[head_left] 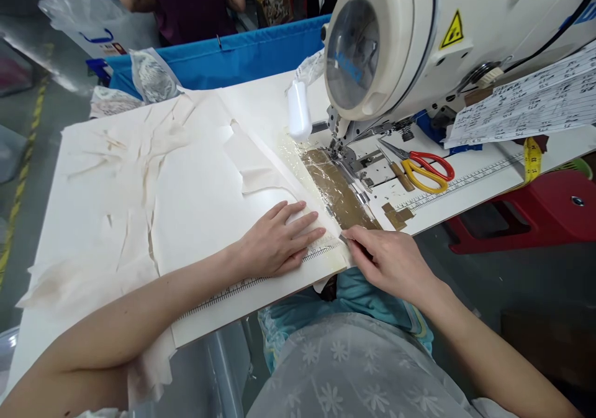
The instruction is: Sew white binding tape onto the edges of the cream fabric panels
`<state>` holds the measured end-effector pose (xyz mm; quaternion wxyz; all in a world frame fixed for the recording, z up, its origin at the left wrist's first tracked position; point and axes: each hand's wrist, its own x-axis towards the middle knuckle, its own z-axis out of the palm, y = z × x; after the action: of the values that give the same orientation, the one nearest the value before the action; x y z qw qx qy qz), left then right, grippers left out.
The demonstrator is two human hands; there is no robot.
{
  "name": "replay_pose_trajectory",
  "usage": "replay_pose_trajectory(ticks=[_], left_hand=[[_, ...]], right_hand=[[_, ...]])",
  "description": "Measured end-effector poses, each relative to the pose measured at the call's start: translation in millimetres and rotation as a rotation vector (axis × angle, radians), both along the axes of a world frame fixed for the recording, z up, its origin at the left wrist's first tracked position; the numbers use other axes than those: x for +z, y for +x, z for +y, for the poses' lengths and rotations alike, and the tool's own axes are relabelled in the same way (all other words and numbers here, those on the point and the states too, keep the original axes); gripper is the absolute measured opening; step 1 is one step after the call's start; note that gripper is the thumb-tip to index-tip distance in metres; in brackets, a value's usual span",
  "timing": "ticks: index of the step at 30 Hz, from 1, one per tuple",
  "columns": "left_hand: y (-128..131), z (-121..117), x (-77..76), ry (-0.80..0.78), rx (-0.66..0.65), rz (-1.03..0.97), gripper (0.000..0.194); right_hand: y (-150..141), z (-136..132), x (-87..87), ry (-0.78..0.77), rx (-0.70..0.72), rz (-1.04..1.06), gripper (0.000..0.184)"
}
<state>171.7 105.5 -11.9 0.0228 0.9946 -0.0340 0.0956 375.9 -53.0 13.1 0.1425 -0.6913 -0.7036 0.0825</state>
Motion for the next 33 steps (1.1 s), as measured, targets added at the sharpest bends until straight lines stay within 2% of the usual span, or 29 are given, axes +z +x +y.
replay_pose_trajectory(ticks=[4,6,14,19,28,33], left_hand=[[0,1,-2.7,-0.022,-0.003,-0.017,0.047],[1,1,-3.4,-0.035,-0.009,-0.021,0.047],[2,-1,-3.3,-0.032,-0.042,-0.015,0.050],[2,-2,-3.3,-0.021,-0.043,0.019,0.055],[4,-5,6.1,-0.007,-0.013,0.131,0.055],[4,-6,7.7,-0.015,0.007,0.179,0.055]], right_hand=[[3,-4,-5.6,0.024,-0.101,0.221,0.025],[3,-4,-9.3,0.060,-0.128,0.263,0.025],[1,-1,-16.8,0.043,-0.072,0.084,0.029],[0,-2,-17.9,0.056,-0.053,0.072,0.028],[2,-5,-8.7,0.046,0.029,-0.002,0.026],[9,-6,-3.4,-0.040,0.075,-0.009,0.025]])
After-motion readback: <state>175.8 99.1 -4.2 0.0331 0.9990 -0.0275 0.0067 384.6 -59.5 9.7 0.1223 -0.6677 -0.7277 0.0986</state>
